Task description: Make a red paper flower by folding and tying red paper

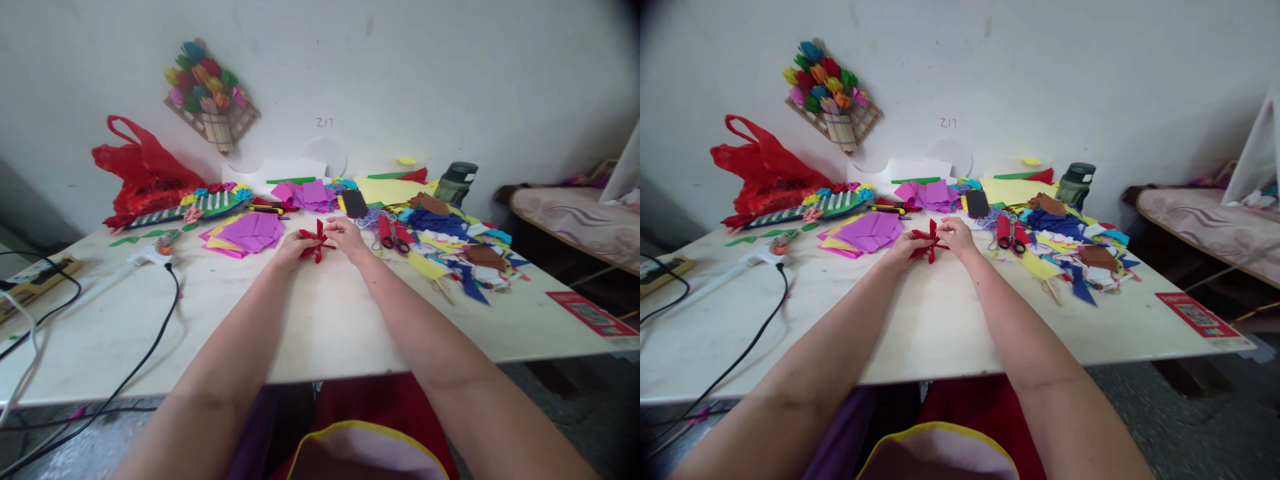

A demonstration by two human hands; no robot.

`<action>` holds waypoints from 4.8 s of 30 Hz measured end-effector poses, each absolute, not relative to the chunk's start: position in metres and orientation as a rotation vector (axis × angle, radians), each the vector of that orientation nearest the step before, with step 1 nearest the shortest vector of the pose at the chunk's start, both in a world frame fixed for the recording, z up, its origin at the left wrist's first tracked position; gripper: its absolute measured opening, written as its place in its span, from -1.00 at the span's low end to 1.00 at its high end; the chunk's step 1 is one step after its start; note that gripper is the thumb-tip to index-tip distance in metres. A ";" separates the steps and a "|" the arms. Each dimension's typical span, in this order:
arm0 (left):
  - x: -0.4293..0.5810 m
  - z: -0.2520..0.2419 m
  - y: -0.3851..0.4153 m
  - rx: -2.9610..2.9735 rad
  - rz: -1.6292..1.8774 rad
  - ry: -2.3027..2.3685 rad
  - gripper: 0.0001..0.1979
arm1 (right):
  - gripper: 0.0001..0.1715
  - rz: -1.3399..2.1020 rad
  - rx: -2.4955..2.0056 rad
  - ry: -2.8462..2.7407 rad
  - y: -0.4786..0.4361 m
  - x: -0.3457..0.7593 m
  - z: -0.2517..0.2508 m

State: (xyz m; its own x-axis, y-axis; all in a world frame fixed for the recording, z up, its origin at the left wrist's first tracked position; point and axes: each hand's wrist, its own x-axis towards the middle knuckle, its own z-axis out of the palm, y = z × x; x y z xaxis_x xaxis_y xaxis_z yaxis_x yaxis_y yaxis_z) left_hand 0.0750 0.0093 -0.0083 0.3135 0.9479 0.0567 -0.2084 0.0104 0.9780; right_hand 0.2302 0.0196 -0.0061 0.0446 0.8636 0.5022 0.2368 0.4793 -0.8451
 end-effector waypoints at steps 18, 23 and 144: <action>0.078 -0.004 0.003 1.239 1.084 0.828 -0.76 | -0.98 0.569 -1.125 -1.536 0.023 0.231 -0.009; 0.079 -0.005 0.002 1.258 1.082 0.830 -0.73 | -0.94 0.489 -1.203 -1.591 0.022 0.229 -0.008; 0.088 0.005 -0.002 1.421 1.092 1.113 -0.82 | -0.84 0.413 -0.991 -1.887 0.019 0.239 -0.008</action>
